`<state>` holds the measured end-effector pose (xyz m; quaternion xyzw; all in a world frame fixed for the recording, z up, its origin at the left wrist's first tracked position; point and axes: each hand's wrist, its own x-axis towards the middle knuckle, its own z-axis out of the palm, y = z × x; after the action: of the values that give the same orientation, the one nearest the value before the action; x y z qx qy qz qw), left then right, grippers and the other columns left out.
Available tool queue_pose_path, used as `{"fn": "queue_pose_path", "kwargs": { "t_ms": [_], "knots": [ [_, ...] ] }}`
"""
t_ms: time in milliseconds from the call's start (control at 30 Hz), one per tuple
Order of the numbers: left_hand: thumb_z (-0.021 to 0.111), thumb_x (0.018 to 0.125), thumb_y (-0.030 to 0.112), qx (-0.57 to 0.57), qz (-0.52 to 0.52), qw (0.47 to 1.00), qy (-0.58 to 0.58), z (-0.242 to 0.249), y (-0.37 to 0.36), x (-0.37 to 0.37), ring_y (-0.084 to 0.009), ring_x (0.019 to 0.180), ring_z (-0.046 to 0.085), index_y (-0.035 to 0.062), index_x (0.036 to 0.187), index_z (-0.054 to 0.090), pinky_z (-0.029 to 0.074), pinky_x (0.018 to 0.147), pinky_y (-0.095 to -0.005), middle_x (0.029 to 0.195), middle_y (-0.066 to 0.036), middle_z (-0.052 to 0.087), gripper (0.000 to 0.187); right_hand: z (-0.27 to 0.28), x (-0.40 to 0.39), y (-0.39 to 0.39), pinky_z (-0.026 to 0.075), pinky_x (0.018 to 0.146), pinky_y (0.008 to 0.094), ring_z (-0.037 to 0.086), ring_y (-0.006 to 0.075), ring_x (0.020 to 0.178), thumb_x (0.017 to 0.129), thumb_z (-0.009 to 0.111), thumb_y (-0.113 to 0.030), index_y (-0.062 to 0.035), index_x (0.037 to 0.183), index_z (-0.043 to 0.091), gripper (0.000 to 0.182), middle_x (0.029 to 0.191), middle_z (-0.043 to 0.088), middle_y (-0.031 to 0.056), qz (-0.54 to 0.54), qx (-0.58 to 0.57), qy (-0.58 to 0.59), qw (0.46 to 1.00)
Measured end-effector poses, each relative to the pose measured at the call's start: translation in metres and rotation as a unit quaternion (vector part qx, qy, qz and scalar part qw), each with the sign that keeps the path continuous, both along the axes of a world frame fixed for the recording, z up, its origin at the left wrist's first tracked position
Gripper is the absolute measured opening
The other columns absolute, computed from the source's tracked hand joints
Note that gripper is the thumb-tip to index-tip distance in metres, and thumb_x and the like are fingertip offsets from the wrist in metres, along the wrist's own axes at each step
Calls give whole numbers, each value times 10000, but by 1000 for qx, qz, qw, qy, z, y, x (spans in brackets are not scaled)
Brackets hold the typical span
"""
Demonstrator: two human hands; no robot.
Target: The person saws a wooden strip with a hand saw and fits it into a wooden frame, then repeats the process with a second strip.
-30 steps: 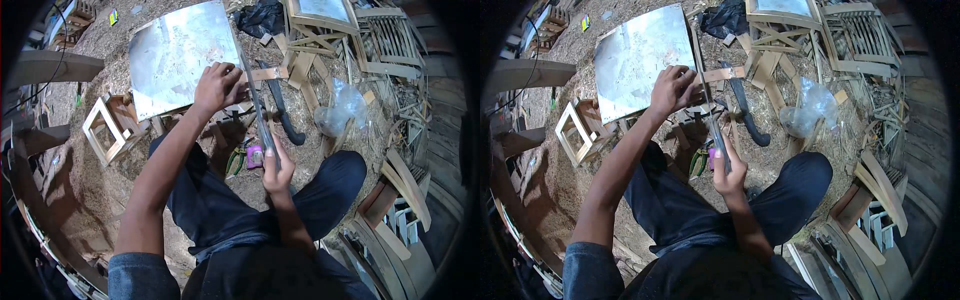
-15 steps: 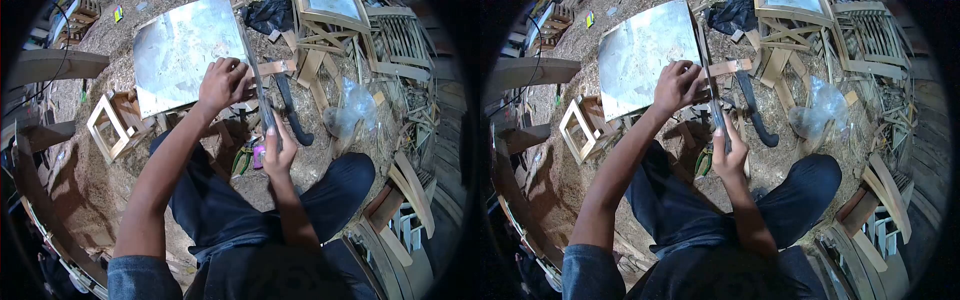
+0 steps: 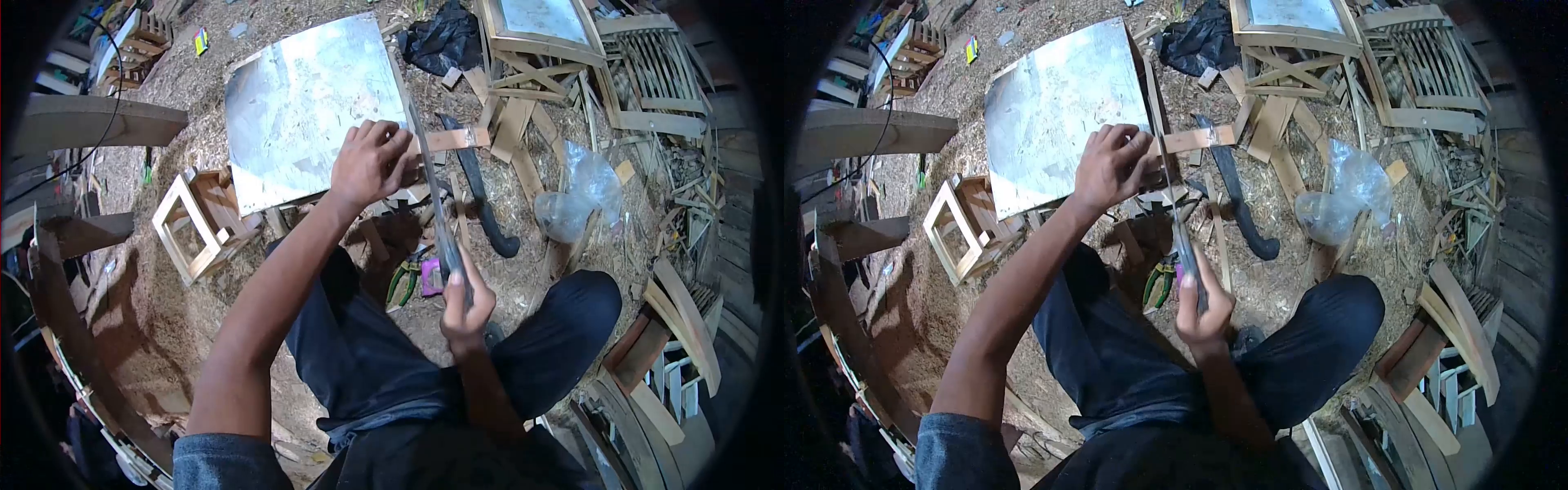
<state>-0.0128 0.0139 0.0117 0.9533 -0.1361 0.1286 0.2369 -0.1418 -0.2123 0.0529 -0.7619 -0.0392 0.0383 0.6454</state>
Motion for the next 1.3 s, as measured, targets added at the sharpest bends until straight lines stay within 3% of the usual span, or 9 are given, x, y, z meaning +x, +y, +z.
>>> {"fn": "queue_pose_path", "kwargs": {
  "t_ms": [133,233,433,533,567,633,800,900,1300],
  "knots": [
    [684,837,190,-6,6,1000,-15,-1,0,0,-306,980,572,86,1132,672,450,854,-419,1095,-114,617,313,-9,59,28,515,707,352,644,188,786,1001,501,-122,65,1360,551,408,950,713,176,0,-34,6,999],
    [675,848,206,-14,6,1000,-7,-3,-1,-2,-309,980,572,89,1130,674,447,845,-424,1093,-115,618,306,4,25,10,518,717,357,655,207,799,1003,513,-142,66,1348,559,406,965,715,181,1,-50,-15,999],
    [672,851,227,8,2,999,-35,-5,2,0,-283,959,584,105,1147,681,446,821,-407,1097,-91,621,321,-3,60,30,424,551,273,542,105,636,1003,531,-163,70,1337,562,408,749,606,57,-3,-16,48,999],
    [671,851,224,-6,4,1000,-19,-6,3,-1,-286,955,584,105,1145,682,445,821,-405,1093,-92,621,317,-14,18,19,453,580,270,561,107,662,1001,507,-126,80,1361,538,416,827,656,77,-25,-38,-4,999],
    [671,851,222,-5,-3,1000,-15,-5,4,-1,-286,958,583,103,1147,682,447,823,-406,1091,-92,620,319,3,-2,8,479,611,284,587,132,693,998,492,-105,91,1372,523,423,909,688,114,1,-38,54,998],
    [671,861,228,-5,7,1000,-22,-3,6,1,-293,961,579,94,1130,679,449,833,-414,1089,-100,617,301,-3,-2,10,458,599,260,560,107,669,997,485,-106,82,1372,529,422,876,662,79,-15,-25,-2,1000],
    [663,874,231,9,21,998,-54,-8,1,2,-299,975,572,90,1129,671,448,846,-411,1102,-102,614,292,-13,32,22,431,564,231,538,62,651,993,518,-137,74,1360,544,424,775,638,35,-35,-8,45,998],
    [647,879,229,20,-28,999,-23,-4,-2,-4,-301,972,571,96,1134,672,447,846,-409,1120,-106,616,288,-4,14,12,442,577,235,547,71,662,991,514,-132,71,1348,557,413,785,644,40,-37,6,52,998],
    [664,886,252,-16,1,999,-49,-4,-1,3,-319,966,598,88,1078,708,474,853,-432,1043,-116,645,257,-28,49,26,443,602,272,534,93,660,984,528,-154,51,1311,595,392,756,595,35,-43,16,21,999]
  ]
}}
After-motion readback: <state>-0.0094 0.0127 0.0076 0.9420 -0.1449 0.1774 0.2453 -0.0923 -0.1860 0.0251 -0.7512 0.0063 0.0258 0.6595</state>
